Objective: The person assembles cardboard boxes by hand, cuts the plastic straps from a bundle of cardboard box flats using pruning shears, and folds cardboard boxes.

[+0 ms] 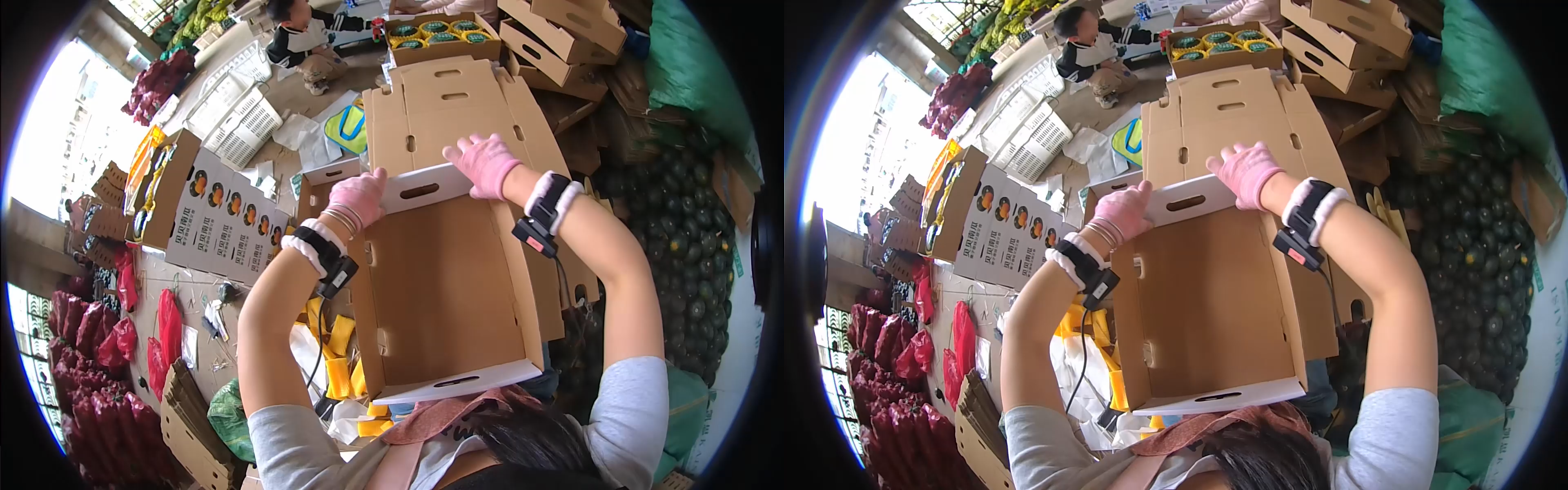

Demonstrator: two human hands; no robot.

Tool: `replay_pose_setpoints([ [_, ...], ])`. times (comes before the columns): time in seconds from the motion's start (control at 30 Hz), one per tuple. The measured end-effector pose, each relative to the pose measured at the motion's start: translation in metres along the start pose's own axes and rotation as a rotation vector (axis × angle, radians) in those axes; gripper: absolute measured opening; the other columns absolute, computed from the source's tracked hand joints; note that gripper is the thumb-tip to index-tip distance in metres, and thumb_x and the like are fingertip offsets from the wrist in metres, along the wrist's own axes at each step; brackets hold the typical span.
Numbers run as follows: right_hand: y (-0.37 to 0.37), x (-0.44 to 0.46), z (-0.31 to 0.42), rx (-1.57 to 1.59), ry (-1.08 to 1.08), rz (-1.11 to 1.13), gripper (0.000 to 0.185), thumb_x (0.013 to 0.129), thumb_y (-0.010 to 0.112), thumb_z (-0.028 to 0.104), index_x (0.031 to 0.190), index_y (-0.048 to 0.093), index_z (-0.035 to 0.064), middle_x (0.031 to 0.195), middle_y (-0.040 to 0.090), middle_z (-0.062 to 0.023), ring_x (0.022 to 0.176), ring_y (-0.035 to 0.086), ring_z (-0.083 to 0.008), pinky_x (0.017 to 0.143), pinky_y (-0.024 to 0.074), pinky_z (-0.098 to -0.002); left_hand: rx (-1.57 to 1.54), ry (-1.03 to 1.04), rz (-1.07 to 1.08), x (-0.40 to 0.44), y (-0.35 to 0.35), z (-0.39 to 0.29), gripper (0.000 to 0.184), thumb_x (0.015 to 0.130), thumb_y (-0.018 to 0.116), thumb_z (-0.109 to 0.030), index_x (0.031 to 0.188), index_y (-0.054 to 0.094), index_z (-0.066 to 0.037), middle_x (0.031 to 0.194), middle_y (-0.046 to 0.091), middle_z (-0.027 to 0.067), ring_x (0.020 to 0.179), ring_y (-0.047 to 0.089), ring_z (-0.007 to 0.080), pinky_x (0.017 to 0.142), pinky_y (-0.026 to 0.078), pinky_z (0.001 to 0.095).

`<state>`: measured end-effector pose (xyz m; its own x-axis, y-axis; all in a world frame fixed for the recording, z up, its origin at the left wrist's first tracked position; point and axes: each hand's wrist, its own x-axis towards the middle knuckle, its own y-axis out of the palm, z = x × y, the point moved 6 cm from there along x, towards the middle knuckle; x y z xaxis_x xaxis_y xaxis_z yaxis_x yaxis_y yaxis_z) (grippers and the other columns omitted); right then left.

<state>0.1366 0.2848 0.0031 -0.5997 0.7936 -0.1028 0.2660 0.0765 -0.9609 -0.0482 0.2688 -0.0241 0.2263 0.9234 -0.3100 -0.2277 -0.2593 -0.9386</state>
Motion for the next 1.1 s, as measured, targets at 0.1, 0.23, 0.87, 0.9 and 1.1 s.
replay_pose_setpoints([
  [0.1, 0.015, 0.021, 0.003, 0.058, -0.004, 0.144, 0.040, 0.073, 0.066, 0.014, 0.109, 0.048, 0.0081, 0.099, 0.064, -0.0115, 0.094, 0.063, -0.0259, 0.073, 0.0514, -0.0365, 0.039, -0.083, -0.003, 0.000, 0.000, -0.004, 0.052, 0.073, 0.070, -0.029, 0.109, 0.040, -0.006, 0.098, 0.059, 0.0141, 0.091, 0.062, 0.0306, 0.072, 0.052, 0.0409],
  [0.23, 0.024, 0.023, 0.002, 0.038, -0.014, 0.070, 0.027, 0.078, 0.058, 0.008, 0.103, 0.049, 0.0056, 0.086, 0.067, -0.0120, 0.084, 0.066, -0.0271, 0.067, 0.0535, -0.0354, 0.069, -0.092, -0.065, 0.006, 0.005, -0.006, 0.044, 0.075, 0.065, -0.024, 0.108, 0.041, -0.005, 0.098, 0.059, 0.0148, 0.088, 0.063, 0.0304, 0.068, 0.053, 0.0421],
  [0.87, -0.050, -0.215, 0.076, 0.570, -0.611, 0.079, 0.048, 0.071, 0.063, 0.039, 0.103, 0.054, 0.0036, 0.090, 0.056, -0.0136, 0.090, 0.058, -0.0292, 0.102, 0.0287, -0.0546, -0.325, 0.542, 0.340, -0.249, 0.027, -0.139, 0.047, 0.069, 0.071, -0.025, 0.107, 0.055, -0.003, 0.097, 0.055, 0.0124, 0.096, 0.056, 0.0287, 0.081, 0.049, 0.0397],
  [0.9, -0.041, -0.228, 0.097, 0.452, -0.594, -0.022, 0.032, 0.076, 0.056, 0.022, 0.103, 0.051, 0.0059, 0.082, 0.058, -0.0099, 0.088, 0.061, -0.0254, 0.097, 0.0392, -0.0458, -0.343, 0.493, 0.412, -0.251, 0.041, -0.144, 0.043, 0.071, 0.069, -0.024, 0.107, 0.055, -0.004, 0.096, 0.055, 0.0129, 0.094, 0.057, 0.0298, 0.079, 0.049, 0.0406],
  [1.1, 0.022, -0.233, 0.144, 0.508, -0.748, 0.797, 0.033, 0.073, 0.059, 0.011, 0.104, 0.051, 0.0020, 0.084, 0.061, -0.0171, 0.078, 0.063, -0.0354, 0.068, 0.0503, -0.0455, -0.448, 0.507, 0.645, -0.241, 0.080, -0.153, 0.032, 0.080, 0.059, -0.022, 0.108, 0.054, -0.008, 0.094, 0.055, 0.0167, 0.084, 0.060, 0.0343, 0.072, 0.049, 0.0436],
])
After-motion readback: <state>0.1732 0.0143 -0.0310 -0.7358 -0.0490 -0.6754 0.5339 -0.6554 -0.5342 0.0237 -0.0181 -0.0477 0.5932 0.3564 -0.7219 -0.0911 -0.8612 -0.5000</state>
